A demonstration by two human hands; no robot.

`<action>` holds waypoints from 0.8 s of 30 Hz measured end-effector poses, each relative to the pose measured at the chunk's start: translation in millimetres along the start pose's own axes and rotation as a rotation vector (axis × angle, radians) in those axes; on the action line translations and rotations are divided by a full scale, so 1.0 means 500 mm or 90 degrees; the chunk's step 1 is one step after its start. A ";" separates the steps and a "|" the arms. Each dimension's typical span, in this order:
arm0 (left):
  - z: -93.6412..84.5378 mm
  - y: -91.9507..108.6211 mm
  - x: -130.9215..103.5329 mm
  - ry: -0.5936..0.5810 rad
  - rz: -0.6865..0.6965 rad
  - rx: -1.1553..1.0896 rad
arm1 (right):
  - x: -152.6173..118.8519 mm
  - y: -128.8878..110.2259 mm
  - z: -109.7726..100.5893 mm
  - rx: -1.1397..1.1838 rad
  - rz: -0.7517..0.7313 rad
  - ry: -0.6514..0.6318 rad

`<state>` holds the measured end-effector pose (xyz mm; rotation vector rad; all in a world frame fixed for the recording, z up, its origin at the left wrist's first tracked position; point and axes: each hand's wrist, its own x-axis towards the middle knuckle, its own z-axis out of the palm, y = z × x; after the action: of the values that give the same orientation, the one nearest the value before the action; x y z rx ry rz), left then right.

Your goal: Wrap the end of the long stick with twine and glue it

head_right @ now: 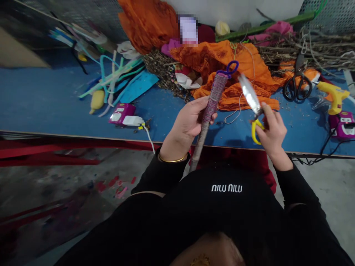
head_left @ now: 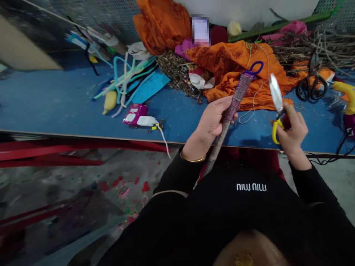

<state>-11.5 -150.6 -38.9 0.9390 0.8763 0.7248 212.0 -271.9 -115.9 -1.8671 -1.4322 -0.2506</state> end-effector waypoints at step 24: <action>0.016 -0.015 -0.033 -0.045 0.216 0.228 | 0.067 0.043 -0.060 -0.196 0.003 -0.161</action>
<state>-11.1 -170.4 -37.9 1.4488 0.8075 0.8316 251.2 -268.5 -85.7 -2.2148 -1.6323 -0.2514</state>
